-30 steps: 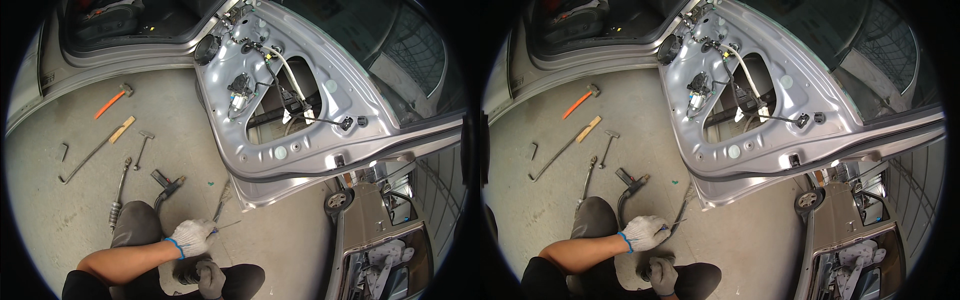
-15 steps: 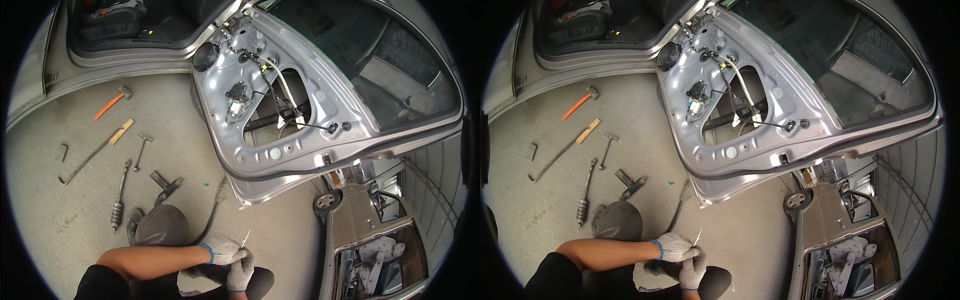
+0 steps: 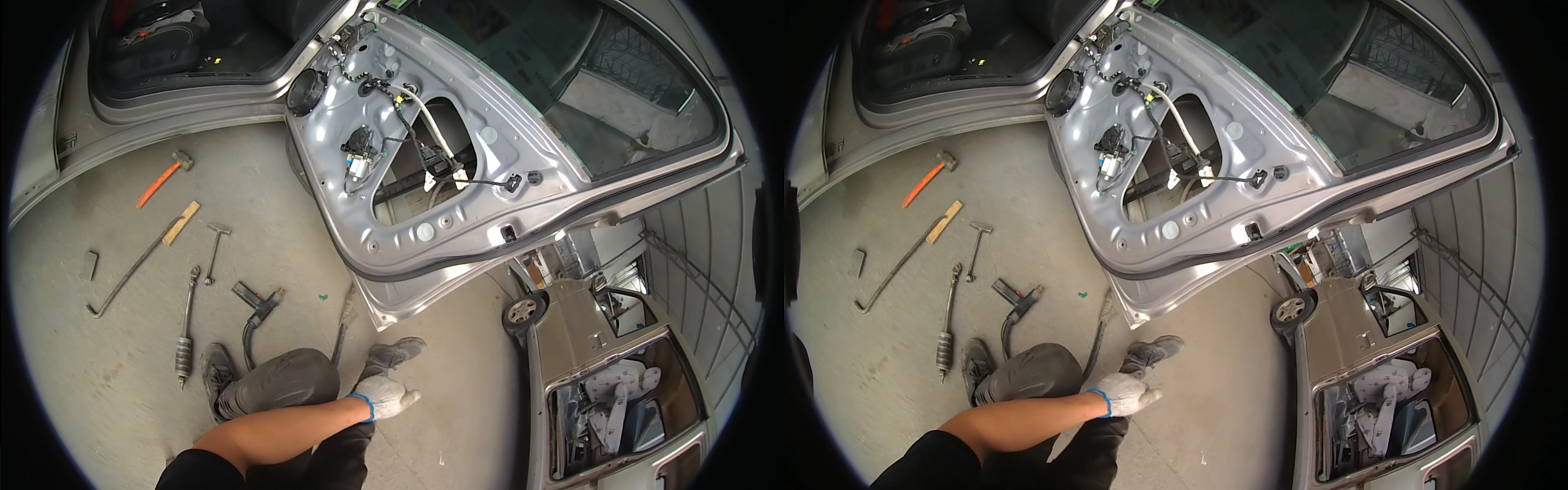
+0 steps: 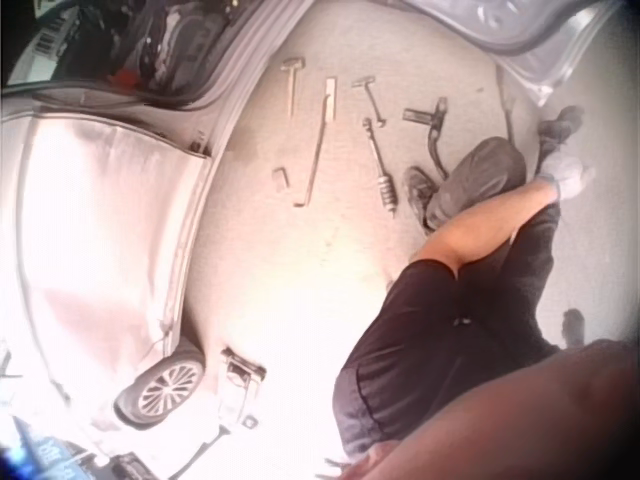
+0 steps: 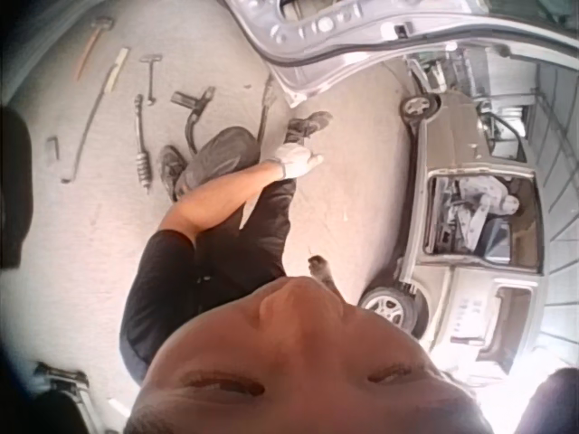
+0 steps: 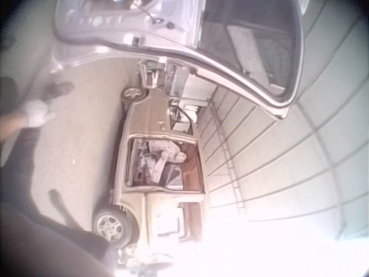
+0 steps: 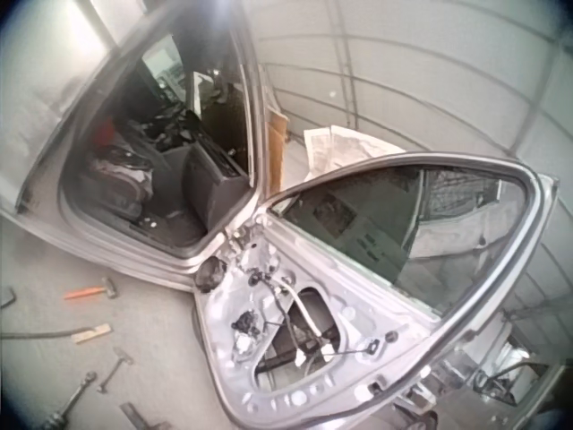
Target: The person kneels beside an open car door and uses a small metal tool to pry and adjust the door's weather seal and internal components. The person repeatedly works along the door edge, manipulating the seal and fasteners.
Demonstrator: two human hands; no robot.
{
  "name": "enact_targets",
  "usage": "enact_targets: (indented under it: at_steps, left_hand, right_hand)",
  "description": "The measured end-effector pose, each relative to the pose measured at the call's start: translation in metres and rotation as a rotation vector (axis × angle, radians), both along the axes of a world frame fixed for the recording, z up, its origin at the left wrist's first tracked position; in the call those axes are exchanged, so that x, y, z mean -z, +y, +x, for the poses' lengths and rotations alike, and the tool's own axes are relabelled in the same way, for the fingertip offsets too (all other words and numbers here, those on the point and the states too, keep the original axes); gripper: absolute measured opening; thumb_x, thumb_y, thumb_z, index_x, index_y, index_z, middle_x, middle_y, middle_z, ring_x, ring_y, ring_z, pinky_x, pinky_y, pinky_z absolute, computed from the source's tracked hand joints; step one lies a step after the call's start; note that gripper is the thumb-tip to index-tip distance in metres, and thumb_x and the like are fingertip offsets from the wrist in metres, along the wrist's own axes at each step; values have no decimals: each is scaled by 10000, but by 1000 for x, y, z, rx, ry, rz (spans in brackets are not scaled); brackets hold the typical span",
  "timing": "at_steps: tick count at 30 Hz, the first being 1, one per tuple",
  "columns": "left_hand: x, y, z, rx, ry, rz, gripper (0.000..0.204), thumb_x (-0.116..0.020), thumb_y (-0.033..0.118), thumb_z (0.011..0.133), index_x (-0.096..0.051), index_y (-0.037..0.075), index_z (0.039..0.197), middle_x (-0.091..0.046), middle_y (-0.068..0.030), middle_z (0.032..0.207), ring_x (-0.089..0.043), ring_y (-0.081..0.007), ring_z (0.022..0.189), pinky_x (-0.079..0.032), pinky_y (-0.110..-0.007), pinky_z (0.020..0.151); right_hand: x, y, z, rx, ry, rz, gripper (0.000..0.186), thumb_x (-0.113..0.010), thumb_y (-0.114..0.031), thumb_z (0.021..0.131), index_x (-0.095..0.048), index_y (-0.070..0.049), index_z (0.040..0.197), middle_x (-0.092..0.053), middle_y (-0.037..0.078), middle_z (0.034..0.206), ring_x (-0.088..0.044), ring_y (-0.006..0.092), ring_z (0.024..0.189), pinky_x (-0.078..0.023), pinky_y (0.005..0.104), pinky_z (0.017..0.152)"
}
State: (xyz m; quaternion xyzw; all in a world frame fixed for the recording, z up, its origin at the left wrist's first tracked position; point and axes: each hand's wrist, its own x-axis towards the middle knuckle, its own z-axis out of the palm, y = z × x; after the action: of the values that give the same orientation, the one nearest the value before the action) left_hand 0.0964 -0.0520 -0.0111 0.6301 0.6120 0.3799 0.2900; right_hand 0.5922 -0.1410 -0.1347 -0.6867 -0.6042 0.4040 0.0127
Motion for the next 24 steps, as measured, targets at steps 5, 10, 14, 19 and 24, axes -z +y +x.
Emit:
enact_targets:
  at_steps: [5, 10, 14, 19, 24]
  left_hand:
    - [13, 23, 31, 20, -13, -12, 688, -342, 570, 1060, -761, 41, 925, -735, -227, 906, -698, -449, 909, -520, -549, 836]
    - [20, 37, 64, 138, 43, -64, 710, -326, 565, 1063, -773, 28, 938, -739, -238, 953, -706, -430, 957, -522, -541, 861]
    - [37, 45, 81, 166, 39, -40, 695, -332, 563, 1062, -769, 33, 960, -740, -235, 957, -704, -433, 949, -522, -543, 853]
    - [42, 48, 80, 146, 76, -55, 653, -324, 534, 1069, -755, 50, 992, -737, -229, 964, -694, -440, 954, -506, -550, 866]
    - [46, 48, 77, 117, 78, -54, 643, -327, 530, 1067, -759, 58, 1003, -739, -225, 975, -694, -439, 961, -508, -550, 871]
  right_hand:
    - [-9, -70, -12, -41, 36, -114, 184, -595, -141, 996, -730, -24, 1041, -640, 21, 778, -548, 131, 667, -468, 317, 599]
    - [-8, -92, -18, -35, 104, -134, 168, -627, -115, 973, -739, -4, 1034, -673, 35, 821, -586, 139, 751, -496, 325, 680]
    - [-10, -95, -20, -51, 147, -136, 158, -653, -94, 955, -745, 11, 1028, -700, 47, 855, -617, 145, 818, -518, 331, 744]
    - [-10, -85, -27, -131, 129, -192, 170, -661, -85, 944, -749, 21, 1043, -717, 54, 876, -622, 148, 836, -518, 340, 757]
    - [-17, -69, -34, -231, 105, -259, 189, -663, -81, 936, -751, 29, 1062, -731, 58, 892, -618, 150, 837, -510, 350, 753]
